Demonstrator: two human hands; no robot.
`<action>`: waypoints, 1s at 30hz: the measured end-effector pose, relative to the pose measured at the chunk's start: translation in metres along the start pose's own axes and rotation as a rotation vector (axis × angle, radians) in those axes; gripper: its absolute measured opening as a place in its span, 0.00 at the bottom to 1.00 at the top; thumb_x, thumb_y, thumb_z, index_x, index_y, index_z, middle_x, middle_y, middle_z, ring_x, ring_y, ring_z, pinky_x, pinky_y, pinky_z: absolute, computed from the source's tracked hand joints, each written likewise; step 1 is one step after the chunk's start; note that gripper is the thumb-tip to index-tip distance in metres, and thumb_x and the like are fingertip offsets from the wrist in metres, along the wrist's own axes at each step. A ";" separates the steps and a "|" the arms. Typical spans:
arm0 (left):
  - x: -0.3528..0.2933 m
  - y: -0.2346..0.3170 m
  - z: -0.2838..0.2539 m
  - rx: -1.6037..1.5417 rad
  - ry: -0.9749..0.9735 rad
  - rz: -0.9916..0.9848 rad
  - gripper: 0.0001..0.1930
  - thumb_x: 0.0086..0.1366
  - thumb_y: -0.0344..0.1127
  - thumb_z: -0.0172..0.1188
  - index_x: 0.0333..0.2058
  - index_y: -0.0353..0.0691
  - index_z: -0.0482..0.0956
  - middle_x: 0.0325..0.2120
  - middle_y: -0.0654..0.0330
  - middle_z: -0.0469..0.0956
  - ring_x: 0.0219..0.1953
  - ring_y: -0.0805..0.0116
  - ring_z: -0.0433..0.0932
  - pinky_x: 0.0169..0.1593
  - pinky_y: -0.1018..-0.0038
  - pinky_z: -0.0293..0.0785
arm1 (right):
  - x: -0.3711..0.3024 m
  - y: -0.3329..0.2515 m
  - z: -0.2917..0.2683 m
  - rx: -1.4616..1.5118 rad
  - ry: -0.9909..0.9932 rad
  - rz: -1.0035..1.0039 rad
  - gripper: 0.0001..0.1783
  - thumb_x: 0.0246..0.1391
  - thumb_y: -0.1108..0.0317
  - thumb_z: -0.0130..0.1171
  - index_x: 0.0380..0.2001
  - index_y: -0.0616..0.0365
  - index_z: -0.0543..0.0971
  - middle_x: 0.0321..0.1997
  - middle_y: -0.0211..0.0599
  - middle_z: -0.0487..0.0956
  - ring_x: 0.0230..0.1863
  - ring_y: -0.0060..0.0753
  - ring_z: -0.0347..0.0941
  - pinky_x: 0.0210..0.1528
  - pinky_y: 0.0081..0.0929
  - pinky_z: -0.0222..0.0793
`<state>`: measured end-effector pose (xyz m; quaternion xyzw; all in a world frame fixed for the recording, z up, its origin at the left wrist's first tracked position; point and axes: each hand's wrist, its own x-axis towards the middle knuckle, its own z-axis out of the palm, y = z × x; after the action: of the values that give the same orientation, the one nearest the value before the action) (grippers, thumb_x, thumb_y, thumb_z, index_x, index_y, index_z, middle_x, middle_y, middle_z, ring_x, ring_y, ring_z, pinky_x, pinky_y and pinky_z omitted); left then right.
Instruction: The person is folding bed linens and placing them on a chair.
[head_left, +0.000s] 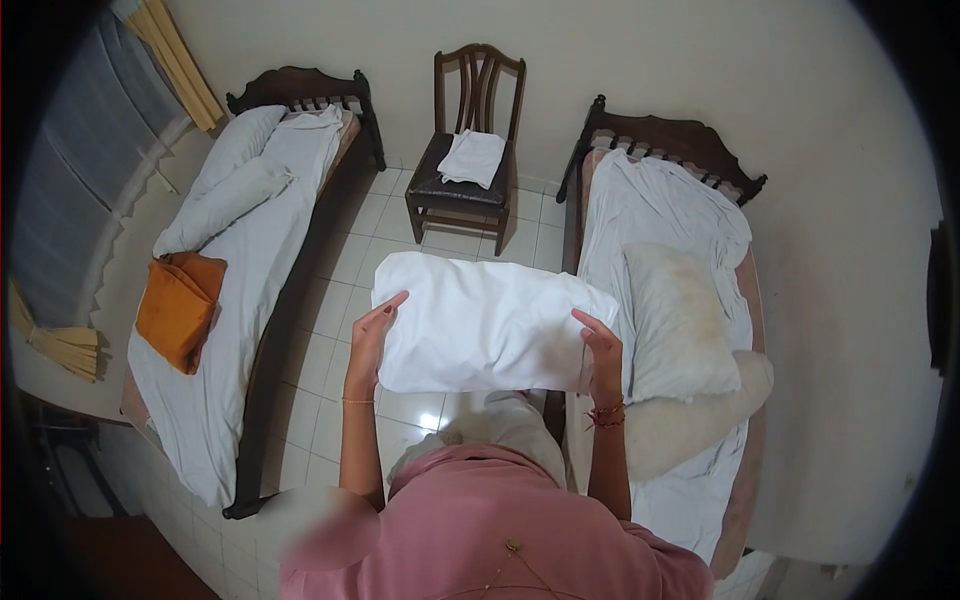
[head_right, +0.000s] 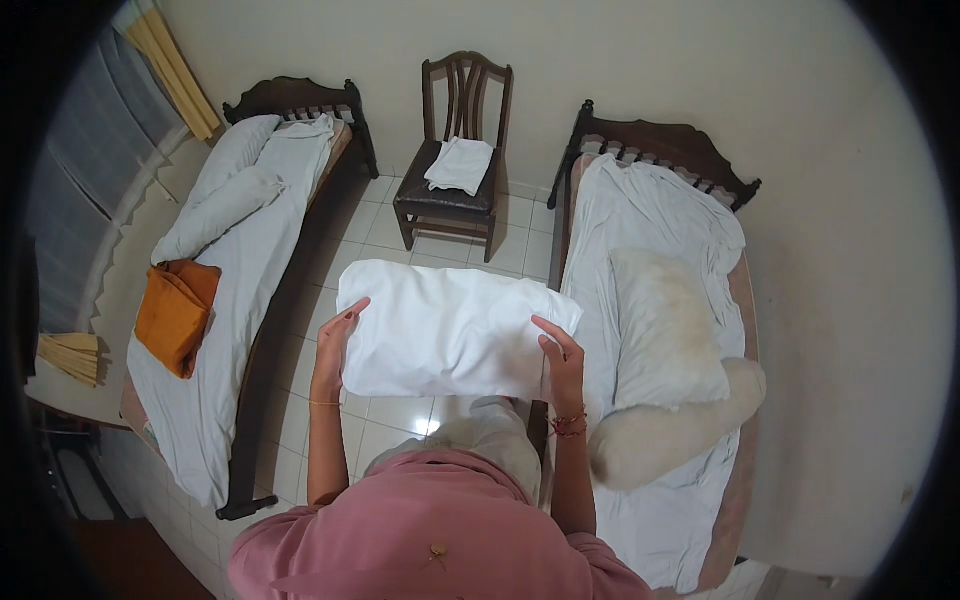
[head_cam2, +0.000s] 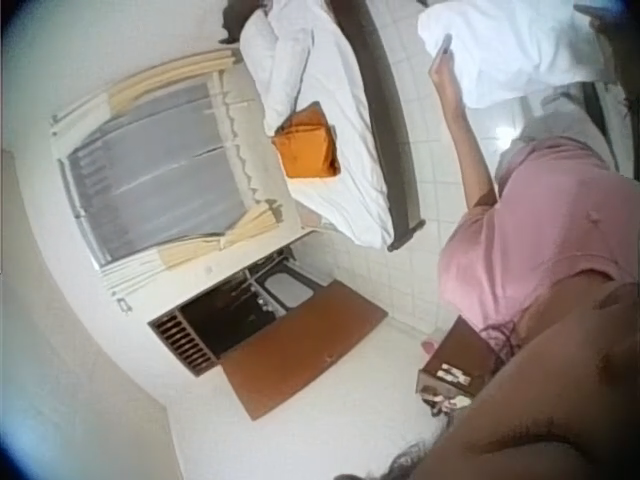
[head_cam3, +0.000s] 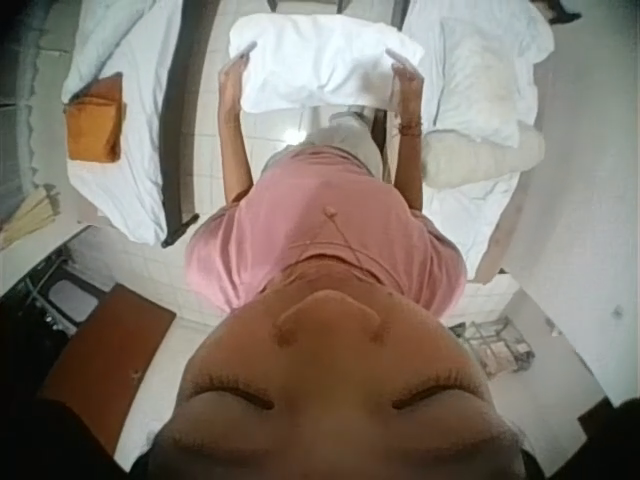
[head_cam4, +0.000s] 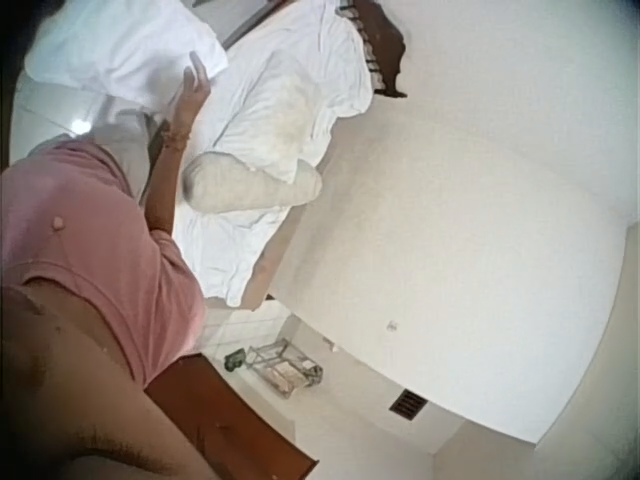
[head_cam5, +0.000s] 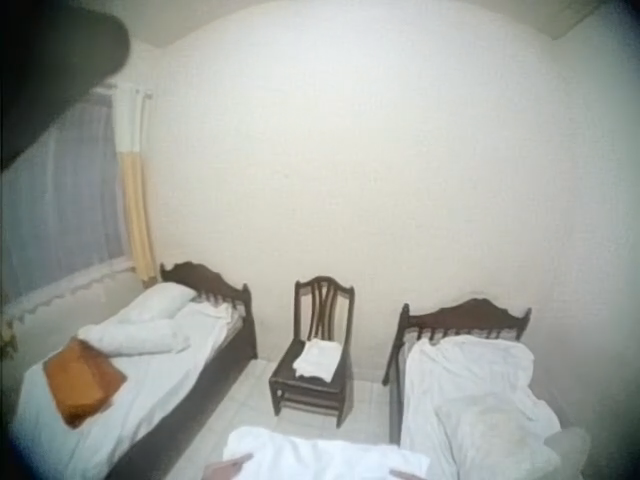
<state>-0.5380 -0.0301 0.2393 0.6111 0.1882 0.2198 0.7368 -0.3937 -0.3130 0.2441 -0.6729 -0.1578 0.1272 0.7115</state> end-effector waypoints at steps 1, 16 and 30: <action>0.015 -0.004 0.011 -0.002 0.011 -0.001 0.18 0.57 0.33 0.42 0.42 0.29 0.71 0.43 0.56 0.71 0.46 0.71 0.67 0.53 0.78 0.55 | 0.019 0.004 -0.007 0.027 -0.012 -0.001 0.16 0.47 0.73 0.46 0.41 0.64 0.73 0.43 0.36 0.73 0.45 0.22 0.65 0.49 0.18 0.55; 0.214 -0.036 0.125 0.001 0.305 0.016 0.14 0.58 0.30 0.46 0.42 0.32 0.71 0.42 0.59 0.72 0.43 0.76 0.67 0.50 0.81 0.59 | 0.326 0.027 -0.071 0.050 -0.316 0.056 0.15 0.47 0.74 0.47 0.40 0.63 0.74 0.40 0.32 0.74 0.38 0.17 0.64 0.44 0.15 0.56; 0.434 -0.058 0.141 0.011 0.447 0.094 0.18 0.52 0.23 0.49 0.44 0.33 0.70 0.44 0.59 0.70 0.43 0.76 0.67 0.48 0.82 0.60 | 0.574 0.037 -0.025 -0.252 -0.483 -0.217 0.19 0.40 0.77 0.52 0.41 0.64 0.72 0.43 0.41 0.73 0.46 0.28 0.67 0.49 0.21 0.58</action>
<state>-0.0942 0.0857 0.2048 0.5591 0.3195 0.3827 0.6625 0.1447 -0.1078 0.2366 -0.6853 -0.4084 0.1864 0.5734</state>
